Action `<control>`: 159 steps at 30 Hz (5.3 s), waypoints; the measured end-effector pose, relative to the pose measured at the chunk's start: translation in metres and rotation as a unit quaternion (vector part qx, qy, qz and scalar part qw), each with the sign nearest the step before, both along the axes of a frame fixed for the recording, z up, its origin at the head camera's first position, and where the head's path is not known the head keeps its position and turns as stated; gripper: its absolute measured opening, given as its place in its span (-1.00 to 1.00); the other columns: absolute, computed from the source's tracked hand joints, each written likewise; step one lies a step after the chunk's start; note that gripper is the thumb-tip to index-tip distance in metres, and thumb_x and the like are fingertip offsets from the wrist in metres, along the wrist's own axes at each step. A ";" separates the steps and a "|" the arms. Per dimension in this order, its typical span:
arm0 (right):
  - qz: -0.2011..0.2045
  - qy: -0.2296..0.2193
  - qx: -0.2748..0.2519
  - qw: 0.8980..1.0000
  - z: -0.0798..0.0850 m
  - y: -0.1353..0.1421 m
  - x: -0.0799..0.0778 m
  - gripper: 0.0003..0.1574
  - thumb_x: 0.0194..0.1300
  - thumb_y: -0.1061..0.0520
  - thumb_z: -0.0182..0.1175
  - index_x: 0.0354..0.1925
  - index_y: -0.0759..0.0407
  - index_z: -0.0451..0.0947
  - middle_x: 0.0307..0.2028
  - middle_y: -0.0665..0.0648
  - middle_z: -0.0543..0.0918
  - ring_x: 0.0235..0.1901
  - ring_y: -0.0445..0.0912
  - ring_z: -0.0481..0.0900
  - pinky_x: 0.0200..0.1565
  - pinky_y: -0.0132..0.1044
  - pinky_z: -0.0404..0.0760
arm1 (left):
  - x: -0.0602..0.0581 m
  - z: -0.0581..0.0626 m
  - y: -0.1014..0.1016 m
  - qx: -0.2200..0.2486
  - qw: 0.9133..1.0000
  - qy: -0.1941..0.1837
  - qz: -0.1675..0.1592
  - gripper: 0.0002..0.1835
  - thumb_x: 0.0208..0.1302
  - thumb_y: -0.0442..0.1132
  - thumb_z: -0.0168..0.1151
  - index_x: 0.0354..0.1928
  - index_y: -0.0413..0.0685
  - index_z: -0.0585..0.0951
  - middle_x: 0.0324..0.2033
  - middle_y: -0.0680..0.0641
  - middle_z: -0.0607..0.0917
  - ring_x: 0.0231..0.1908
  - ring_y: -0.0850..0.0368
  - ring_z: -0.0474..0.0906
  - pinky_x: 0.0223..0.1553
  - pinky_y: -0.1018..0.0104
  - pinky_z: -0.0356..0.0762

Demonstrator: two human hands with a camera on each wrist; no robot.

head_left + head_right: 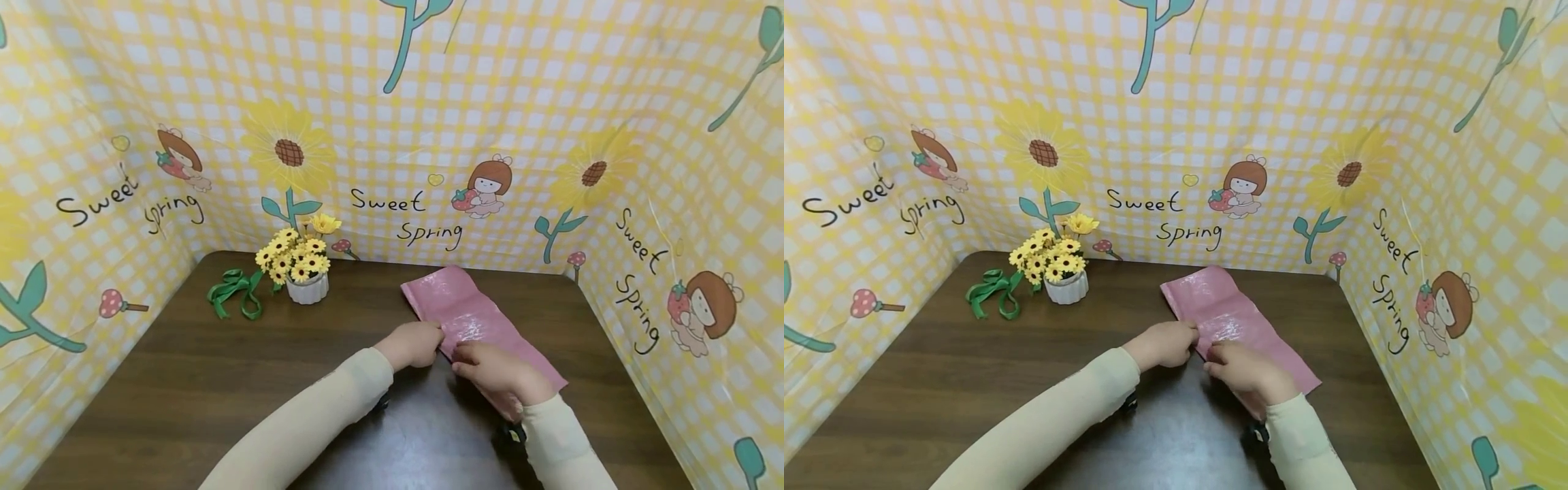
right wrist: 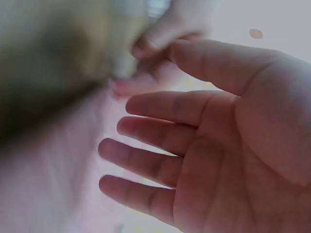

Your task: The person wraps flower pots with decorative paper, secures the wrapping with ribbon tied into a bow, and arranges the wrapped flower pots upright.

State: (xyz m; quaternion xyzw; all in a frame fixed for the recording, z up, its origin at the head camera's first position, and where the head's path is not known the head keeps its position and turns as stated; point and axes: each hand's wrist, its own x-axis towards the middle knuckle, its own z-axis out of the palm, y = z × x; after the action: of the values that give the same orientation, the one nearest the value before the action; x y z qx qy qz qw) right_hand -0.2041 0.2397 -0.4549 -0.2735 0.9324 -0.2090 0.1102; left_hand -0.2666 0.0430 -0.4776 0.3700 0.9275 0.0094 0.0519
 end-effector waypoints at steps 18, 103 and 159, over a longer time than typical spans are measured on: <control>-0.066 0.034 0.070 0.995 -0.019 0.010 -0.013 -0.49 0.19 0.17 0.45 0.08 0.37 0.65 0.16 0.37 0.60 0.19 0.23 0.56 0.26 0.13 0.50 | -0.026 0.001 -0.034 0.019 0.999 -0.024 0.016 -0.93 0.30 -0.27 0.37 -0.30 0.00 0.63 -0.31 0.06 0.57 -0.38 0.18 0.47 -0.25 0.24 0.58; -0.098 0.051 0.015 0.994 -0.019 0.034 -0.026 -0.84 0.37 0.15 0.17 -0.24 0.10 0.70 -0.06 0.16 0.74 -0.05 0.06 0.70 0.03 0.04 0.62 | -0.030 0.048 0.071 0.047 0.983 0.121 -0.127 -0.75 0.50 -0.34 0.13 -0.08 0.14 0.74 -0.18 0.09 0.65 -0.17 0.23 0.58 -0.12 0.35 0.56; -0.093 0.070 0.082 0.990 -0.025 0.037 -0.028 -0.67 0.09 0.37 0.40 -0.11 0.28 0.73 -0.04 0.18 0.66 0.00 0.12 0.65 0.11 0.04 0.60 | -0.013 0.005 -0.180 0.168 0.931 -0.127 0.297 -0.56 0.12 -0.42 0.41 0.08 -0.40 0.65 0.06 -0.34 0.69 0.10 -0.20 0.60 0.12 -0.06 0.59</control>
State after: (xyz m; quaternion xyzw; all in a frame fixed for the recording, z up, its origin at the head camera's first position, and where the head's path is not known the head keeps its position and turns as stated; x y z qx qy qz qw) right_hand -0.2321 0.2765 -0.4800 -0.1896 0.9733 -0.1210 0.0467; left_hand -0.2797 -0.1373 -0.4727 0.0765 0.9656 0.2269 0.1010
